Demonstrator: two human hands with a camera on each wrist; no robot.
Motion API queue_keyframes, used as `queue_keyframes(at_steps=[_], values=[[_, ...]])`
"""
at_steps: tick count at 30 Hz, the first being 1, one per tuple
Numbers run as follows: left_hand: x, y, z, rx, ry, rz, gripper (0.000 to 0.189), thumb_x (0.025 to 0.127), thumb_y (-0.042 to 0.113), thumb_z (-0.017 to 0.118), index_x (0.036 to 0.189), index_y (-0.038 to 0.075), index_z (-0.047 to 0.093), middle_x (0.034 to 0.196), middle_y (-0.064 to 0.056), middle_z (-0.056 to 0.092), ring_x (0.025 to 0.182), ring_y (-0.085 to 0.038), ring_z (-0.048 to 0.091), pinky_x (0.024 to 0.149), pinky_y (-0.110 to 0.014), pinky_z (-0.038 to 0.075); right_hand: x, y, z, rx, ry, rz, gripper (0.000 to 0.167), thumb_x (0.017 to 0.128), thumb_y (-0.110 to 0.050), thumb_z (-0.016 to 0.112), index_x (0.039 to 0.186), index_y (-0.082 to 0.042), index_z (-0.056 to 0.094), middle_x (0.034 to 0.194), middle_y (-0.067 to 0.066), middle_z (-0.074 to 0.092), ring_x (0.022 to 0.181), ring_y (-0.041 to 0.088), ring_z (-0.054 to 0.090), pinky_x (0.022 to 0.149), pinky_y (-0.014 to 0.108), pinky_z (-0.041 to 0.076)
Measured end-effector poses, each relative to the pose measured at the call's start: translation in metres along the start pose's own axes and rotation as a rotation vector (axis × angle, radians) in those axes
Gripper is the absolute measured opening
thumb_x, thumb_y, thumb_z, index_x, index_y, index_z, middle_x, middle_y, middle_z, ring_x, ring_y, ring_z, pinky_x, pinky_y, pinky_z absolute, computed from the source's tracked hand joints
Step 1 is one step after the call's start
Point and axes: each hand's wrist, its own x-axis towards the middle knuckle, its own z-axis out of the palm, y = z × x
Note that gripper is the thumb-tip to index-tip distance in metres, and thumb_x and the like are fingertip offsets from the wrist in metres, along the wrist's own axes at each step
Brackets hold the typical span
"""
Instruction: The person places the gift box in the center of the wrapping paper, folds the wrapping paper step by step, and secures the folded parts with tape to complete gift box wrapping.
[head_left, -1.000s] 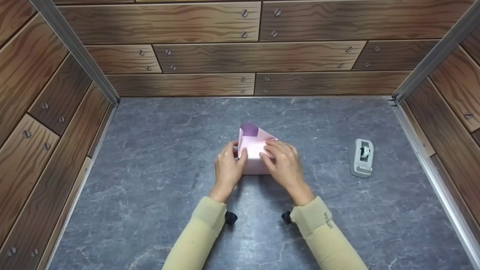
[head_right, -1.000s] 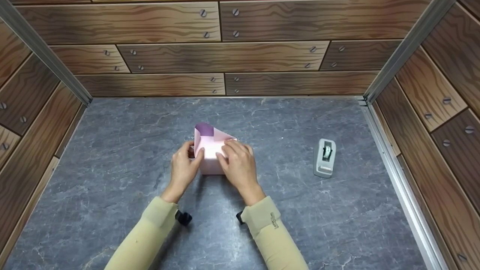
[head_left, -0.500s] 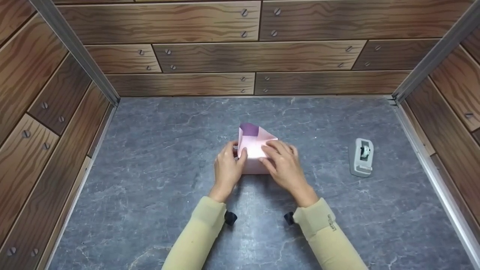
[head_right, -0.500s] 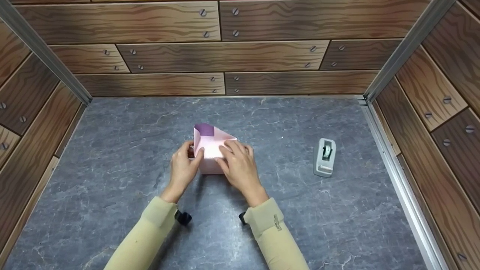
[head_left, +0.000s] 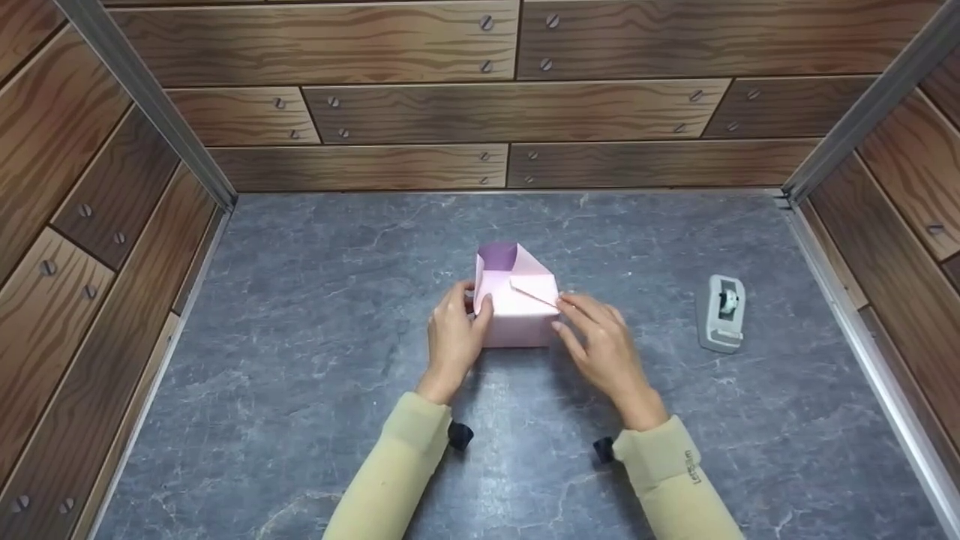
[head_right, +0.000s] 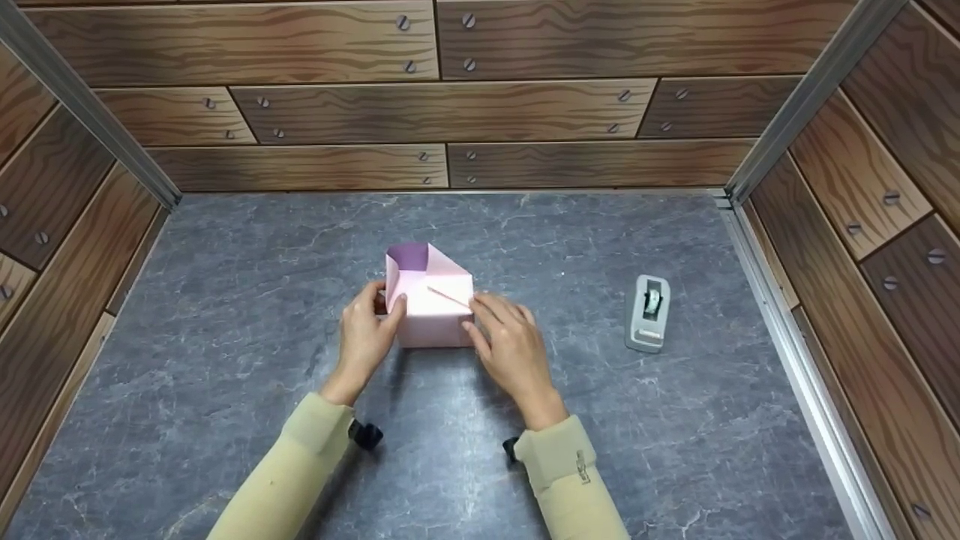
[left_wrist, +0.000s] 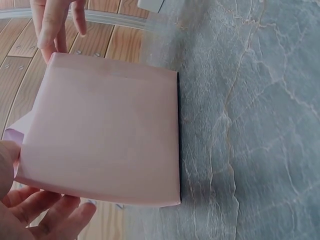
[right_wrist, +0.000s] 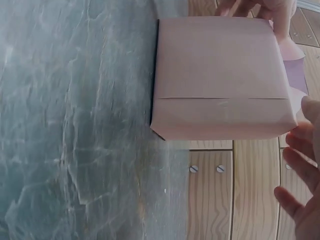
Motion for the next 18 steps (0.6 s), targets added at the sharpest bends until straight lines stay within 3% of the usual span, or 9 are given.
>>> queue_keyframes(at_steps=[6,14,18], values=[[0.000,-0.001,0.000,-0.005,-0.005,-0.007,0.029,0.092,0.029,0.066,0.111,0.008,0.067,0.092,-0.005,0.069,0.081,-0.016,0.068,0.071,-0.036,0.055,0.000,0.003,0.001,-0.008,-0.085,-0.016,0.040,0.092,-0.023,0.070,0.128,-0.005,0.065,0.136,0.008,0.058,0.125,0.028,0.054,0.108,0.044,0.037],[0.002,-0.002,0.000,-0.010,0.017,0.030,0.028,0.091,0.027,0.067,0.109,0.007,0.068,0.088,-0.004,0.069,0.078,-0.016,0.067,0.069,-0.036,0.055,0.006,0.003,0.006,-0.048,-0.154,-0.044,0.044,0.096,-0.030,0.064,0.134,-0.008,0.060,0.141,0.008,0.053,0.129,0.029,0.050,0.107,0.046,0.037],[0.002,-0.001,-0.001,-0.009,0.013,0.026,0.028,0.091,0.027,0.067,0.110,0.006,0.068,0.089,-0.005,0.069,0.079,-0.016,0.067,0.070,-0.035,0.056,0.014,0.001,0.010,-0.069,-0.168,-0.078,0.044,0.097,-0.033,0.062,0.136,-0.011,0.060,0.136,0.010,0.055,0.126,0.030,0.050,0.105,0.048,0.040]])
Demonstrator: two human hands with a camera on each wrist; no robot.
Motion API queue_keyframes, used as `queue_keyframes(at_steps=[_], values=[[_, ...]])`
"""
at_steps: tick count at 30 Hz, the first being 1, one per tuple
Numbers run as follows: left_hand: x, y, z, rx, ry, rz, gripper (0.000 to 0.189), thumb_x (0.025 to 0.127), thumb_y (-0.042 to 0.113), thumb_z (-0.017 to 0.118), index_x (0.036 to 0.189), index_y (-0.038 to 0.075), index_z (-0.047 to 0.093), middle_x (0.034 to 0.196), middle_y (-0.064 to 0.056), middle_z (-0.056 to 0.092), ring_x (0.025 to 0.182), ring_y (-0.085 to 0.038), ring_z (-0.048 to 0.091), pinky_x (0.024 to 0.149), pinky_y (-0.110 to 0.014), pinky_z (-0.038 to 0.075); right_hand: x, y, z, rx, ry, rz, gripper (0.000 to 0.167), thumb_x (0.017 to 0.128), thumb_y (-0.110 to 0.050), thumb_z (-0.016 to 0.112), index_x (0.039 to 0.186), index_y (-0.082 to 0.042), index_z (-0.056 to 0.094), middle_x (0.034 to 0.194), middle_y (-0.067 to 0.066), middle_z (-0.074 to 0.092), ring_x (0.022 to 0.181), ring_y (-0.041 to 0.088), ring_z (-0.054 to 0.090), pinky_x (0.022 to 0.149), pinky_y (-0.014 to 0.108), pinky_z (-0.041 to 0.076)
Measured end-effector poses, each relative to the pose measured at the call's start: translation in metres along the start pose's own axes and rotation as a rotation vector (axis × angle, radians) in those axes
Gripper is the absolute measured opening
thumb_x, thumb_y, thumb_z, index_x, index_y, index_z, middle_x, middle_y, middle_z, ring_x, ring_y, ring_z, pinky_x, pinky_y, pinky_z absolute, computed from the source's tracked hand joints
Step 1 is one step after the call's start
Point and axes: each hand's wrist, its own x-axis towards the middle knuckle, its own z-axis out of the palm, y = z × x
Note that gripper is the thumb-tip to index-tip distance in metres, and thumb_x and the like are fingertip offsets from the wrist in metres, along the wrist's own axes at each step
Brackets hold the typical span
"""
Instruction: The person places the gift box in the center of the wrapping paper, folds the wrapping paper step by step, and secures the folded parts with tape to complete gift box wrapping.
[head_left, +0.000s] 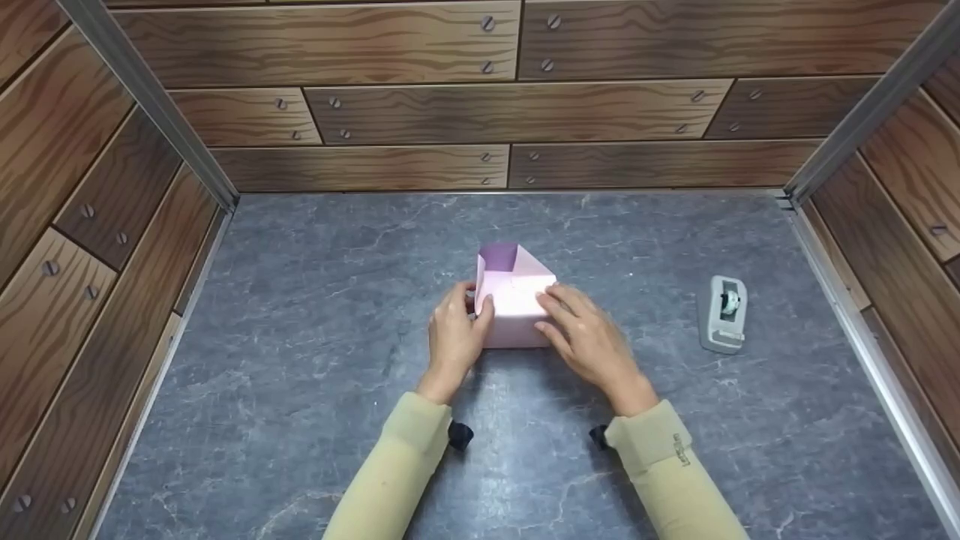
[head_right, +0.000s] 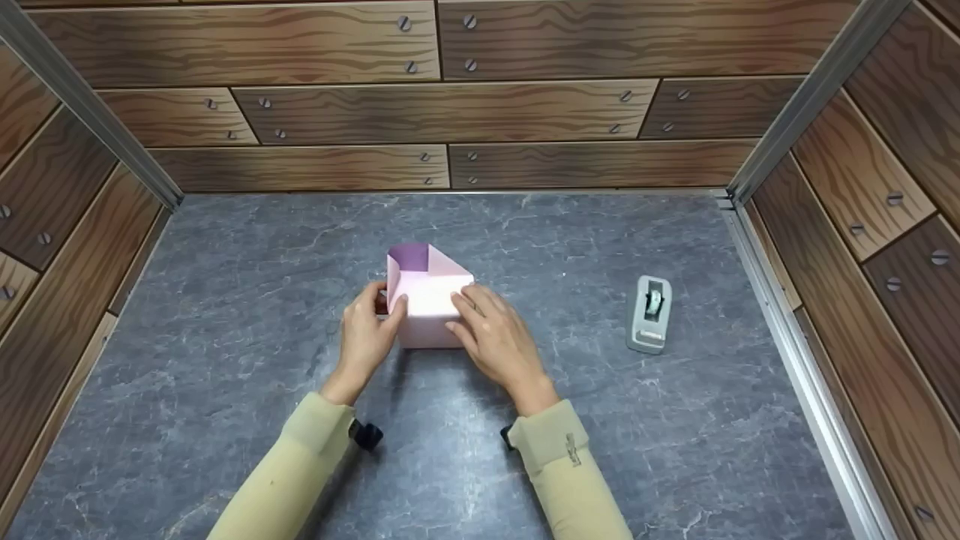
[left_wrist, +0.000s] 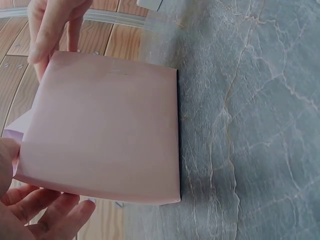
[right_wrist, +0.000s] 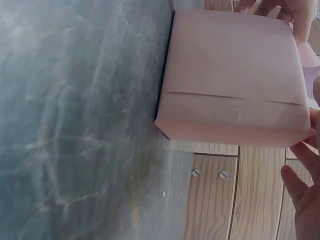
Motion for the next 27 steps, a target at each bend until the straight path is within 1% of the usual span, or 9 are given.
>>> queue_keyframes(at_steps=[3,7,10,14,21,24,27], values=[[0.000,0.000,0.000,0.007,-0.005,-0.003,0.028,0.091,0.028,0.067,0.110,0.006,0.068,0.089,-0.005,0.069,0.079,-0.017,0.068,0.070,-0.035,0.056,0.007,-0.002,0.002,-0.015,-0.015,-0.014,0.043,0.097,-0.035,0.060,0.136,-0.015,0.061,0.129,0.012,0.055,0.122,0.032,0.050,0.102,0.050,0.040],[0.000,0.000,0.000,0.019,-0.010,-0.002,0.029,0.091,0.028,0.067,0.110,0.006,0.068,0.089,-0.005,0.069,0.079,-0.017,0.068,0.070,-0.036,0.056,0.017,-0.006,0.003,-0.051,-0.054,-0.008,0.042,0.098,-0.040,0.057,0.135,-0.020,0.061,0.123,0.017,0.053,0.116,0.035,0.049,0.097,0.052,0.041],[0.000,0.000,0.000,0.023,-0.009,-0.002,0.029,0.091,0.027,0.067,0.110,0.006,0.068,0.089,-0.005,0.070,0.079,-0.017,0.068,0.069,-0.036,0.056,0.023,-0.009,0.003,-0.079,-0.083,0.004,0.044,0.098,-0.044,0.055,0.136,-0.024,0.061,0.122,0.019,0.053,0.113,0.035,0.049,0.093,0.051,0.041],[-0.001,0.000,0.000,0.015,-0.008,0.001,0.029,0.091,0.028,0.066,0.111,0.006,0.068,0.089,-0.005,0.070,0.079,-0.016,0.068,0.069,-0.035,0.056,0.027,-0.011,0.003,-0.106,-0.120,0.023,0.046,0.098,-0.049,0.052,0.138,-0.026,0.059,0.122,0.019,0.054,0.113,0.035,0.048,0.092,0.051,0.041],[-0.001,-0.001,0.000,0.020,0.000,0.004,0.029,0.091,0.028,0.067,0.111,0.007,0.068,0.089,-0.005,0.070,0.079,-0.016,0.068,0.069,-0.035,0.056,0.028,-0.013,0.004,-0.118,-0.153,0.047,0.049,0.099,-0.051,0.048,0.141,-0.028,0.055,0.126,0.020,0.052,0.114,0.035,0.047,0.093,0.050,0.040],[-0.001,-0.002,0.000,0.023,0.004,0.008,0.029,0.091,0.028,0.067,0.111,0.007,0.068,0.089,-0.005,0.070,0.079,-0.016,0.068,0.069,-0.036,0.056,0.025,-0.013,0.004,-0.105,-0.143,0.052,0.048,0.099,-0.049,0.048,0.142,-0.027,0.054,0.129,0.020,0.051,0.116,0.035,0.046,0.095,0.051,0.039],[-0.001,-0.002,0.001,0.018,0.002,0.006,0.029,0.092,0.029,0.067,0.111,0.006,0.068,0.091,-0.005,0.070,0.080,-0.017,0.068,0.070,-0.036,0.056,0.021,-0.013,0.002,-0.059,-0.086,0.046,0.046,0.099,-0.042,0.053,0.139,-0.020,0.057,0.128,0.020,0.053,0.117,0.036,0.048,0.097,0.052,0.039]])
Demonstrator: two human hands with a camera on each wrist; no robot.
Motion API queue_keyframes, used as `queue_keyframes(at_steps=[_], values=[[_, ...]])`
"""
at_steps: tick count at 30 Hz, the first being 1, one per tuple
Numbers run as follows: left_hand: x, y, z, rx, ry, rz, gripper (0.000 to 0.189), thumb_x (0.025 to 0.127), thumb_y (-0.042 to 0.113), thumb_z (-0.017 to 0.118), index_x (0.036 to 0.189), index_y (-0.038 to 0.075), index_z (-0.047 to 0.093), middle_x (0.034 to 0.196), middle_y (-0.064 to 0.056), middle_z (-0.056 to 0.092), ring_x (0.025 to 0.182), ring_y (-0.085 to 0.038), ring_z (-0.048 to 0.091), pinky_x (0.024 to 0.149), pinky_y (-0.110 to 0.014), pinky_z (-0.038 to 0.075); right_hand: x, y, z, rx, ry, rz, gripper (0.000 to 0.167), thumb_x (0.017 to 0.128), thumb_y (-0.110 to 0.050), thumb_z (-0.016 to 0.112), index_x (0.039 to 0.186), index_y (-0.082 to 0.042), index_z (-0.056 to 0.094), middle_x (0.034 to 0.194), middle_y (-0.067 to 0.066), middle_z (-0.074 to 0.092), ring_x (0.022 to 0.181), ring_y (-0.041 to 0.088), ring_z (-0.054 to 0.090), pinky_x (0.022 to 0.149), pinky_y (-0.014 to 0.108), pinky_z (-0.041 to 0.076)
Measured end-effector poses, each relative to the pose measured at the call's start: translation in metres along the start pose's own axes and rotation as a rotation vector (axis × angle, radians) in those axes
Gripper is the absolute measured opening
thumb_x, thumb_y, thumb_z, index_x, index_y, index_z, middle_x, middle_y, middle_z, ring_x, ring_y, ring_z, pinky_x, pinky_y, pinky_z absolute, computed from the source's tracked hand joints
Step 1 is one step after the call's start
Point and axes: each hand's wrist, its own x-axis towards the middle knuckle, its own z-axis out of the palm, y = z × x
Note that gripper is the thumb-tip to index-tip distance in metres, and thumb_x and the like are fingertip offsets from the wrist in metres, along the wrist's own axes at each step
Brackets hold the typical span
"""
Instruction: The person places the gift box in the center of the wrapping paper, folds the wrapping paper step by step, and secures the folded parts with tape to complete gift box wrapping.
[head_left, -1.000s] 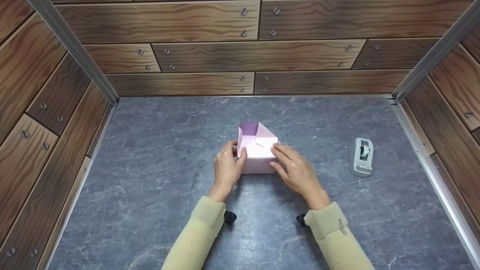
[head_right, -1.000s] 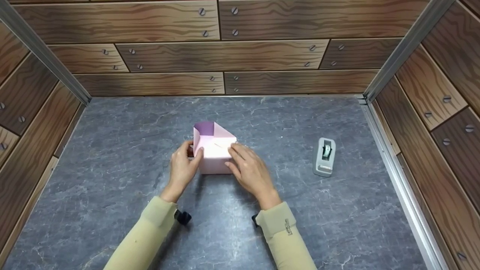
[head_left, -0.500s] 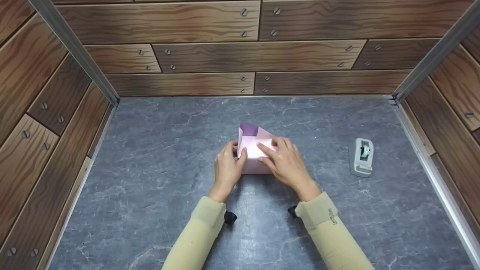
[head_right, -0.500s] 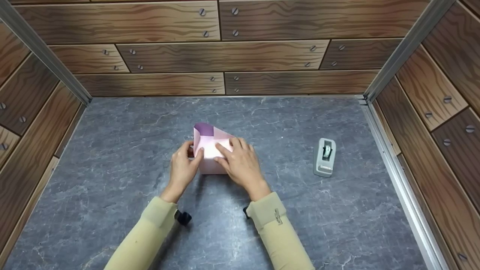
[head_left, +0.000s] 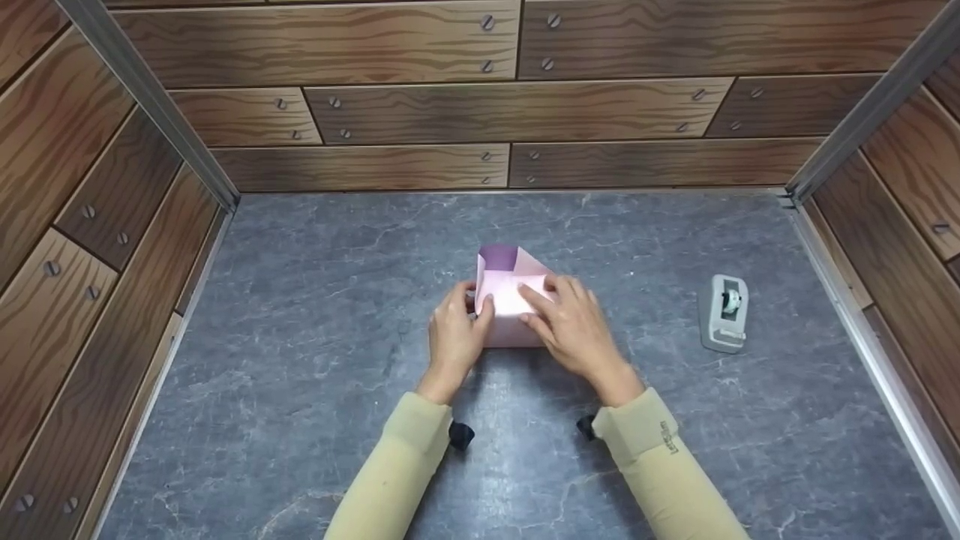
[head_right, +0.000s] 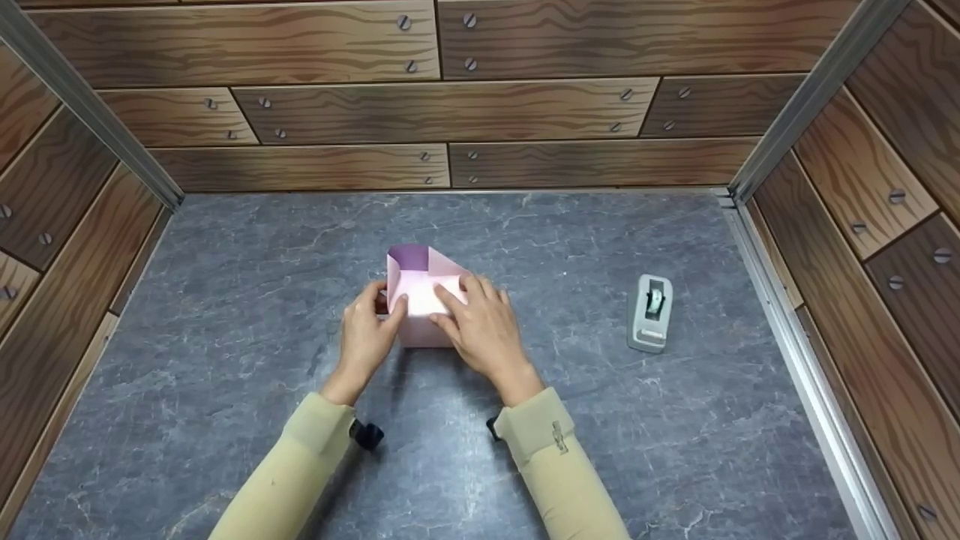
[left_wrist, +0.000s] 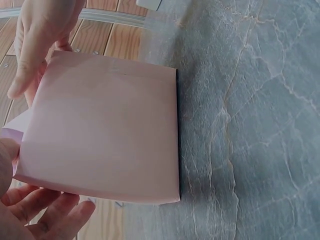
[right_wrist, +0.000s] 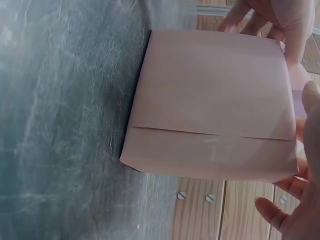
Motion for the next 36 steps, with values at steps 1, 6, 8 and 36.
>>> queue_keyframes(at_steps=[1,6,8,36], values=[[0.000,0.000,0.000,-0.002,-0.001,-0.002,0.030,0.092,0.029,0.067,0.111,0.006,0.068,0.091,-0.006,0.070,0.080,-0.017,0.068,0.070,-0.036,0.056,-0.002,0.000,-0.001,0.022,0.025,-0.003,0.045,0.099,-0.039,0.055,0.138,-0.017,0.059,0.128,0.019,0.054,0.118,0.036,0.049,0.098,0.053,0.039],[0.000,0.000,-0.001,-0.003,0.001,-0.003,0.030,0.092,0.028,0.066,0.111,0.006,0.067,0.092,-0.006,0.070,0.081,-0.017,0.069,0.070,-0.036,0.056,-0.011,0.004,-0.003,0.122,0.122,-0.014,0.035,0.097,-0.028,0.063,0.125,-0.007,0.066,0.126,0.013,0.060,0.119,0.033,0.054,0.101,0.052,0.039],[0.000,0.000,-0.001,-0.005,0.006,0.004,0.029,0.092,0.027,0.066,0.111,0.005,0.067,0.093,-0.007,0.070,0.081,-0.017,0.069,0.070,-0.035,0.057,-0.013,0.006,-0.003,0.136,0.129,-0.016,0.033,0.097,-0.028,0.063,0.122,-0.007,0.067,0.126,0.012,0.060,0.120,0.031,0.054,0.103,0.050,0.039],[0.000,0.003,-0.003,-0.005,0.004,0.001,0.030,0.092,0.028,0.067,0.111,0.006,0.067,0.091,-0.007,0.071,0.080,-0.018,0.069,0.069,-0.037,0.056,0.037,0.040,-0.008,0.860,-0.089,0.474,0.033,0.093,0.000,0.060,0.125,0.008,0.061,0.121,0.023,0.063,0.110,0.029,0.060,0.092,0.035,0.048]])
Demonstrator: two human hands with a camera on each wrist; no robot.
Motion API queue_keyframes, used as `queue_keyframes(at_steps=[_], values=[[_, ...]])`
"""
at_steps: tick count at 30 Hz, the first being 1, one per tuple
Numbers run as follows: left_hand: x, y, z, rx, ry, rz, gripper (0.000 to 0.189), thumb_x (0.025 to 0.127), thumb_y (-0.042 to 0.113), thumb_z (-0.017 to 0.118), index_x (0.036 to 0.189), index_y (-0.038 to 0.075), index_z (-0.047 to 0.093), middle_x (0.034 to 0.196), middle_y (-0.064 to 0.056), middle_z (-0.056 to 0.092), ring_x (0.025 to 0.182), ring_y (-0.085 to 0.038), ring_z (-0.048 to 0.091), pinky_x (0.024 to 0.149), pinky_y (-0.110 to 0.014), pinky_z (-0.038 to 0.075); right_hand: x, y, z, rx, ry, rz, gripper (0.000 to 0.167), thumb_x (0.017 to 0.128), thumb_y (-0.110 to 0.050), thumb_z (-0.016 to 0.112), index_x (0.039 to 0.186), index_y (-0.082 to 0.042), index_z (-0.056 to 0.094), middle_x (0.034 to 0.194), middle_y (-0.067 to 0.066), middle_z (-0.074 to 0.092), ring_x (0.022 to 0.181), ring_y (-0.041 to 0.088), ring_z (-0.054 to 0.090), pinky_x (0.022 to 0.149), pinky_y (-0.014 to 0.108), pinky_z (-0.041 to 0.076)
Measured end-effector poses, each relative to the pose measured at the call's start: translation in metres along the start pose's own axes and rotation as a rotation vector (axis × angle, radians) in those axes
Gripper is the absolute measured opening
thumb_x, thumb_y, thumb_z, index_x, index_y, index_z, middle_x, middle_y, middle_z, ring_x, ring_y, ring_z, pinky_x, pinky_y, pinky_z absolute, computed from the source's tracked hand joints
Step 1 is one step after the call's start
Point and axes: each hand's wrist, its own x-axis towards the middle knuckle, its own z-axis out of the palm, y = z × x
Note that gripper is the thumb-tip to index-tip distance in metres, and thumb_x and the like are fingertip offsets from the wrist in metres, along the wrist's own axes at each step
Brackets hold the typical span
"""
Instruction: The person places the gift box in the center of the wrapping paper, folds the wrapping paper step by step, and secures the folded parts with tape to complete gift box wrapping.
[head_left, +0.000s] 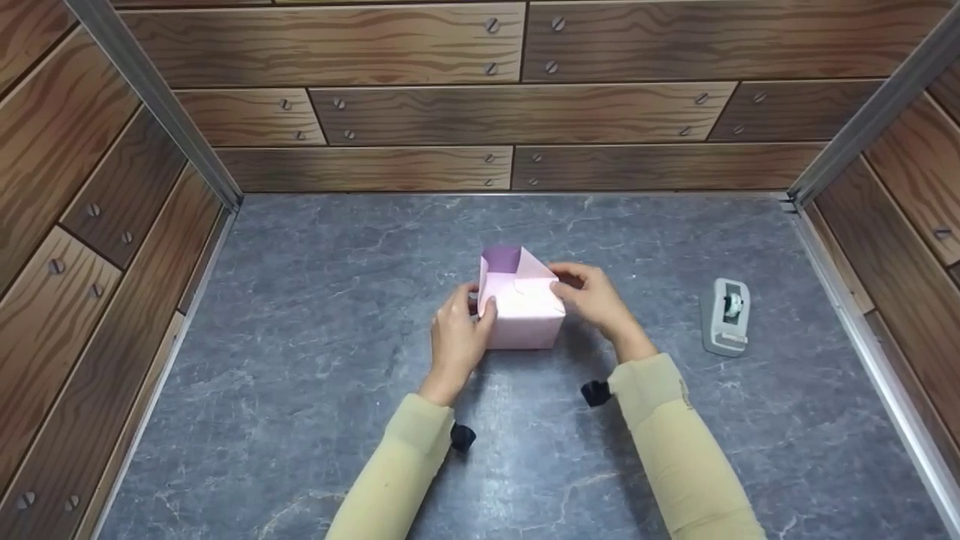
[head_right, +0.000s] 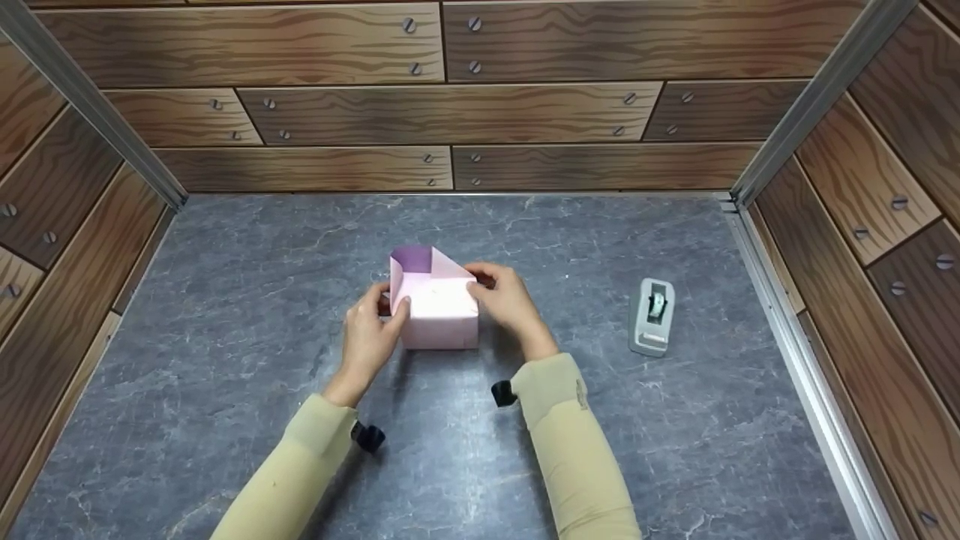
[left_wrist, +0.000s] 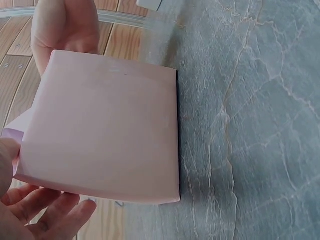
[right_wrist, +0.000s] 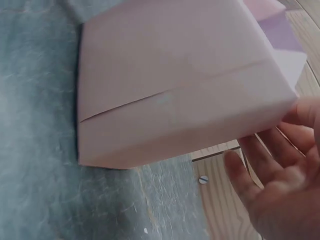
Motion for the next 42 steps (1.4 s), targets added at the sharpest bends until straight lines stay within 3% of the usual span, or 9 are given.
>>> queue_keyframes(at_steps=[4,8,13,17,20,23,28,42], values=[[-0.001,0.000,0.000,-0.007,-0.011,-0.015,0.030,0.092,0.028,0.066,0.112,0.005,0.067,0.092,-0.007,0.070,0.080,-0.017,0.069,0.069,-0.035,0.056,0.005,0.001,-0.001,0.071,-0.013,0.048,0.029,0.091,-0.001,0.062,0.118,0.010,0.065,0.114,0.021,0.066,0.100,0.022,0.062,0.085,0.026,0.050],[0.000,0.000,0.000,-0.022,-0.014,-0.030,0.032,0.092,0.029,0.067,0.113,0.005,0.067,0.092,-0.007,0.071,0.080,-0.016,0.069,0.069,-0.034,0.057,0.007,0.003,-0.002,0.079,0.017,0.044,0.024,0.090,-0.004,0.068,0.111,0.008,0.069,0.108,0.018,0.069,0.093,0.018,0.063,0.079,0.026,0.052],[0.001,0.000,0.001,-0.021,-0.010,-0.032,0.034,0.091,0.029,0.067,0.114,0.004,0.067,0.090,-0.007,0.071,0.079,-0.016,0.069,0.069,-0.035,0.056,0.009,0.001,-0.003,0.074,0.050,-0.017,0.018,0.086,-0.003,0.074,0.101,0.006,0.074,0.099,0.016,0.071,0.086,0.017,0.064,0.073,0.025,0.053],[0.001,-0.001,0.001,-0.020,-0.008,-0.029,0.035,0.091,0.029,0.067,0.115,0.004,0.067,0.089,-0.007,0.071,0.079,-0.016,0.069,0.070,-0.036,0.056,0.005,-0.016,-0.004,0.053,0.046,-0.078,0.013,0.084,0.001,0.075,0.095,0.008,0.074,0.095,0.021,0.069,0.085,0.026,0.063,0.070,0.023,0.052],[0.001,-0.001,0.001,-0.021,-0.012,-0.031,0.036,0.091,0.029,0.067,0.116,0.004,0.067,0.089,-0.007,0.071,0.079,-0.016,0.069,0.070,-0.037,0.056,0.006,-0.020,-0.004,-0.013,0.050,-0.088,0.012,0.084,0.001,0.075,0.094,0.008,0.075,0.094,0.022,0.069,0.086,0.032,0.063,0.069,0.023,0.052],[0.001,0.000,0.000,-0.018,-0.019,-0.036,0.036,0.091,0.029,0.067,0.117,0.004,0.066,0.089,-0.007,0.071,0.079,-0.016,0.069,0.070,-0.037,0.056,0.013,-0.012,-0.004,-0.116,0.070,-0.079,0.011,0.083,-0.004,0.077,0.093,0.002,0.077,0.094,0.015,0.071,0.087,0.029,0.065,0.069,0.025,0.052],[0.001,0.000,0.000,-0.018,-0.026,-0.038,0.036,0.091,0.029,0.068,0.117,0.003,0.066,0.089,-0.007,0.071,0.079,-0.016,0.069,0.069,-0.035,0.057,0.016,-0.022,-0.003,-0.239,0.090,-0.046,0.011,0.083,-0.008,0.079,0.092,-0.002,0.078,0.092,0.010,0.072,0.084,0.026,0.064,0.068,0.029,0.051],[0.002,0.000,0.000,0.005,-0.022,-0.020,0.035,0.091,0.029,0.067,0.116,0.005,0.066,0.088,-0.006,0.071,0.078,-0.016,0.069,0.069,-0.037,0.056,0.023,-0.054,0.008,-0.234,0.066,-0.102,0.008,0.086,-0.006,0.074,0.093,-0.002,0.074,0.088,0.009,0.071,0.079,0.026,0.063,0.067,0.029,0.050]])
